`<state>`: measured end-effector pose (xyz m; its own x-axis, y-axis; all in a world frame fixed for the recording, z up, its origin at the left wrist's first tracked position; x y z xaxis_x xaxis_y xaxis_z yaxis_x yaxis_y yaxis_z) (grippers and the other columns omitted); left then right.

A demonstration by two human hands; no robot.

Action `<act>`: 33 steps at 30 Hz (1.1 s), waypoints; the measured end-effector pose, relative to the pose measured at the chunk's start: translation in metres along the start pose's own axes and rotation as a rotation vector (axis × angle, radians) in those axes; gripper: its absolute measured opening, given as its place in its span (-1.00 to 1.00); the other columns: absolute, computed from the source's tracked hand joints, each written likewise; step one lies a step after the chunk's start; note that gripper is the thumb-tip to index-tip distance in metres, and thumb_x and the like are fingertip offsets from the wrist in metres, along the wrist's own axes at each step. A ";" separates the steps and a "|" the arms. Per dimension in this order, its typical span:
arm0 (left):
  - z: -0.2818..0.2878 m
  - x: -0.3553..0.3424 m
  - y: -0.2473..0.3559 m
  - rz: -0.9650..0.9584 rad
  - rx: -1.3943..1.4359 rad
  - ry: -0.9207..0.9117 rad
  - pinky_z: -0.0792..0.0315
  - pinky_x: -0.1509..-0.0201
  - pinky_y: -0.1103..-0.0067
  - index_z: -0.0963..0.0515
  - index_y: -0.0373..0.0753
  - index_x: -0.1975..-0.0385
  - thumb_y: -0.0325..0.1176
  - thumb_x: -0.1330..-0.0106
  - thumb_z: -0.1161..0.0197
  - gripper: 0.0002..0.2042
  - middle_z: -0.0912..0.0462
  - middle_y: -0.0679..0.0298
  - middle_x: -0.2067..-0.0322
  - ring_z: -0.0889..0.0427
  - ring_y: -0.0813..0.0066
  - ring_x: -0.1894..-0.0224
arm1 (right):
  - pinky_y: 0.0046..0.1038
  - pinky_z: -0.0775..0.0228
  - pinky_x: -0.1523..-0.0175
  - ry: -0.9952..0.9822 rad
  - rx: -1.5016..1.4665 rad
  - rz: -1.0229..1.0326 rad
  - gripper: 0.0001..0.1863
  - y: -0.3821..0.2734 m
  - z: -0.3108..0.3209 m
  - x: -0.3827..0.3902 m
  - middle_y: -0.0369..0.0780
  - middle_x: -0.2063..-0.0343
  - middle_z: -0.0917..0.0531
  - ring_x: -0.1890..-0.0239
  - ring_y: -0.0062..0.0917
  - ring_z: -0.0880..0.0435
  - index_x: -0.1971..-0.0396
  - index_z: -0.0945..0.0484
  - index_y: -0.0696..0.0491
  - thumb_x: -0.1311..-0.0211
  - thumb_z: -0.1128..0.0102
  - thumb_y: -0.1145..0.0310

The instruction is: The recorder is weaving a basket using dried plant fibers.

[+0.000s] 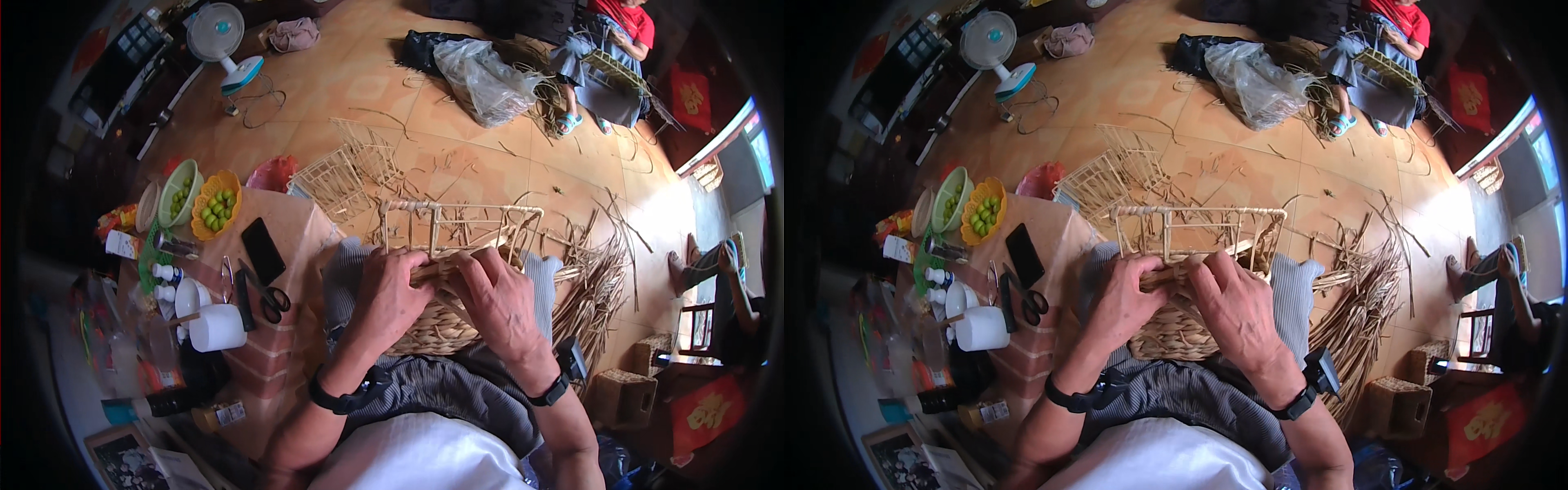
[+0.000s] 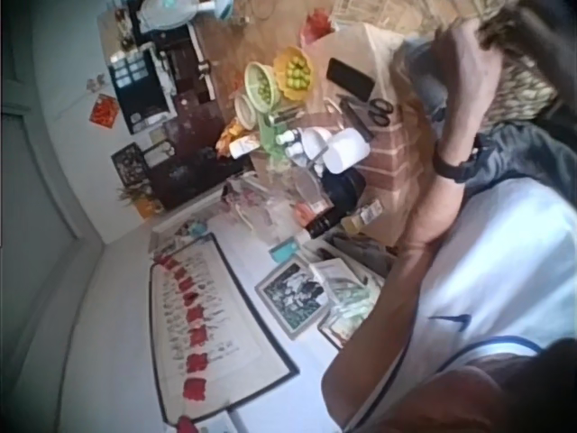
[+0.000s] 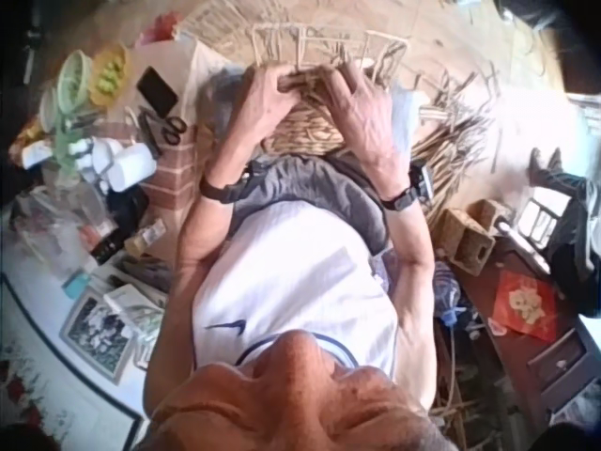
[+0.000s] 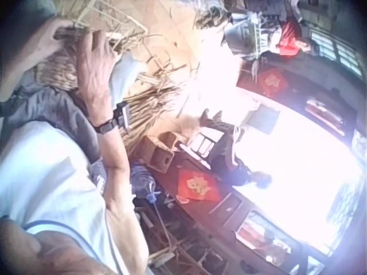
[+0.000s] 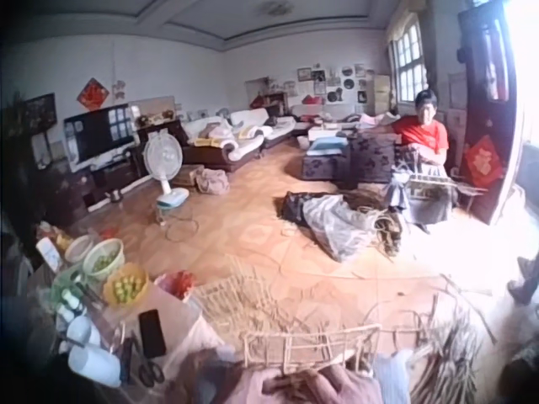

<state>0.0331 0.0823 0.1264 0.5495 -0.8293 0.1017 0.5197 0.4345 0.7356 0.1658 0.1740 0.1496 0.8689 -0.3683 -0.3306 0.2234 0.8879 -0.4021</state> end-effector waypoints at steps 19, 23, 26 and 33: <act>0.004 0.001 0.000 -0.030 -0.040 -0.010 -0.46 -0.33 0.26 -0.67 -0.35 0.03 -0.31 -0.17 -0.49 -0.61 -0.71 -0.08 0.00 -0.64 -0.05 -0.14 | -0.29 -0.57 0.24 0.349 0.005 -0.092 -0.58 -0.007 -0.015 0.022 -0.20 0.25 -0.62 0.28 -0.29 -0.71 -0.06 -0.69 0.04 -0.16 -0.51 0.44; 0.002 0.001 0.000 -0.056 -0.050 -0.016 -0.48 -0.28 0.24 -0.66 -0.33 0.02 -0.33 -0.17 -0.49 -0.61 -0.72 -0.05 0.03 -0.65 -0.05 -0.11 | -0.25 -0.56 0.31 0.239 -0.158 -0.246 -0.75 -0.004 -0.009 0.012 -0.19 0.32 -0.60 0.39 -0.22 -0.71 0.08 -0.68 0.03 -0.28 -0.47 0.37; 0.002 0.004 0.003 -0.141 -0.073 0.053 -0.48 -0.23 0.23 -0.64 -0.32 0.04 -0.35 -0.17 -0.49 -0.63 -0.72 -0.03 0.06 -0.65 -0.03 -0.07 | -0.21 -0.56 0.32 0.149 -0.147 -0.267 -0.81 -0.002 -0.009 0.005 -0.17 0.32 -0.61 0.39 -0.20 -0.72 0.15 -0.67 0.03 -0.32 -0.43 0.32; -0.004 0.006 0.003 -0.214 -0.091 0.168 -0.45 -0.21 0.23 -0.61 -0.31 0.06 -0.40 -0.17 -0.48 -0.66 -0.71 0.01 0.09 -0.64 -0.03 -0.05 | -0.22 -0.59 0.26 0.054 -0.269 -0.354 -0.80 0.000 -0.012 -0.001 -0.14 0.31 -0.64 0.37 -0.20 -0.74 0.16 -0.69 0.07 -0.27 -0.46 0.37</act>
<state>0.0402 0.0797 0.1264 0.5175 -0.8392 -0.1672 0.6881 0.2920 0.6643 0.1593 0.1714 0.1395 0.7336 -0.6571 -0.1736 0.3740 0.6036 -0.7041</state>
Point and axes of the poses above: each hand's wrist, its own x-axis away from the middle knuckle, its own z-axis out of the back of the hand, y = z × x, the point moved 7 cm from there along -x, towards the middle knuckle
